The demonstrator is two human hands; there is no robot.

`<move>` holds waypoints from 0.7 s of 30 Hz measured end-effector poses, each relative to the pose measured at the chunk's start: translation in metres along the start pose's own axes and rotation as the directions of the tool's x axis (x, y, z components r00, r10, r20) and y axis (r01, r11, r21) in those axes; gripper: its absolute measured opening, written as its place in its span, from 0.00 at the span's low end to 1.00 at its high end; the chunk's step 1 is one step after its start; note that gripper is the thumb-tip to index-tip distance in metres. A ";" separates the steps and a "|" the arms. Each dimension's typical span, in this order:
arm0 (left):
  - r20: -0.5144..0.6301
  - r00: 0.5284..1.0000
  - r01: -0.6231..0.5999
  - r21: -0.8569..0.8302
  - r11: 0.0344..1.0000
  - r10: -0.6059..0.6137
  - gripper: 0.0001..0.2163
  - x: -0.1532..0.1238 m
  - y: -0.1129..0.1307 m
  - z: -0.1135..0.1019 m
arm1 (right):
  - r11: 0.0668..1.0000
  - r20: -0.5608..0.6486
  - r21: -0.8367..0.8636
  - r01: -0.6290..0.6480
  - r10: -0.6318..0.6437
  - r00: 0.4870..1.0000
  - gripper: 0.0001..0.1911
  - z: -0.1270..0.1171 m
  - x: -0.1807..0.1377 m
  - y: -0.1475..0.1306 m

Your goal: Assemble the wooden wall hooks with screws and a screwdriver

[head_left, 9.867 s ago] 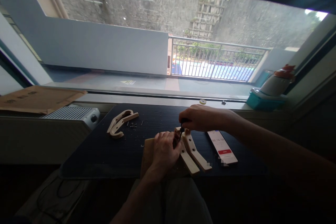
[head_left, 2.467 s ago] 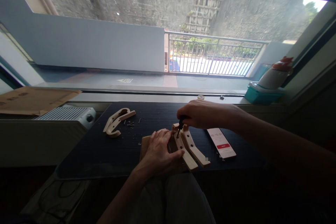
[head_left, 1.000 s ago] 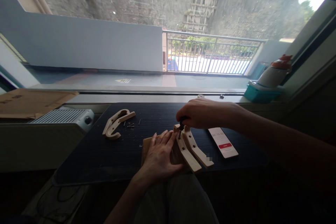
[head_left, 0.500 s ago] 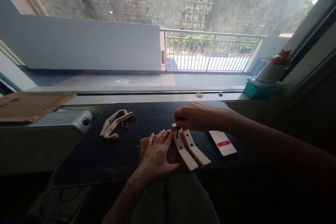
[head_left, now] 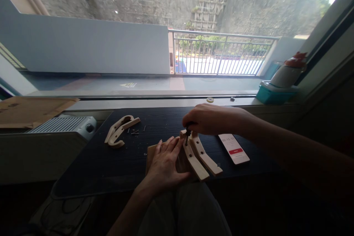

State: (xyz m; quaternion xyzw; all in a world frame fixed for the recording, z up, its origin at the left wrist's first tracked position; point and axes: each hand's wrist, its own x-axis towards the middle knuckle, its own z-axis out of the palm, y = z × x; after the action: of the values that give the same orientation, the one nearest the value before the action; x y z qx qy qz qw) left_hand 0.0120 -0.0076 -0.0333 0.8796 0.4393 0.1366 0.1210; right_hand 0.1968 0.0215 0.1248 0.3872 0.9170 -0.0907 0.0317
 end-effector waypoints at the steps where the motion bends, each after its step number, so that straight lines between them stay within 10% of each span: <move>1: -0.002 1.000 0.001 0.000 1.000 -0.001 0.44 0.000 0.000 0.000 | 1.000 -0.005 0.002 -0.005 0.005 1.000 0.11 0.001 -0.001 0.001; 21: 0.020 1.000 0.014 0.006 1.000 -0.014 0.45 0.001 0.001 -0.001 | 0.999 0.018 -0.034 -0.008 0.008 1.000 0.10 -0.004 0.000 -0.006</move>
State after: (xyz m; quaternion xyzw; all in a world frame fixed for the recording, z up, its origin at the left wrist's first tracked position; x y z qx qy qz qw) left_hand 0.0133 -0.0073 -0.0317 0.8781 0.4446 0.1256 0.1240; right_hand 0.1927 0.0184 0.1299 0.3895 0.9165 -0.0785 0.0468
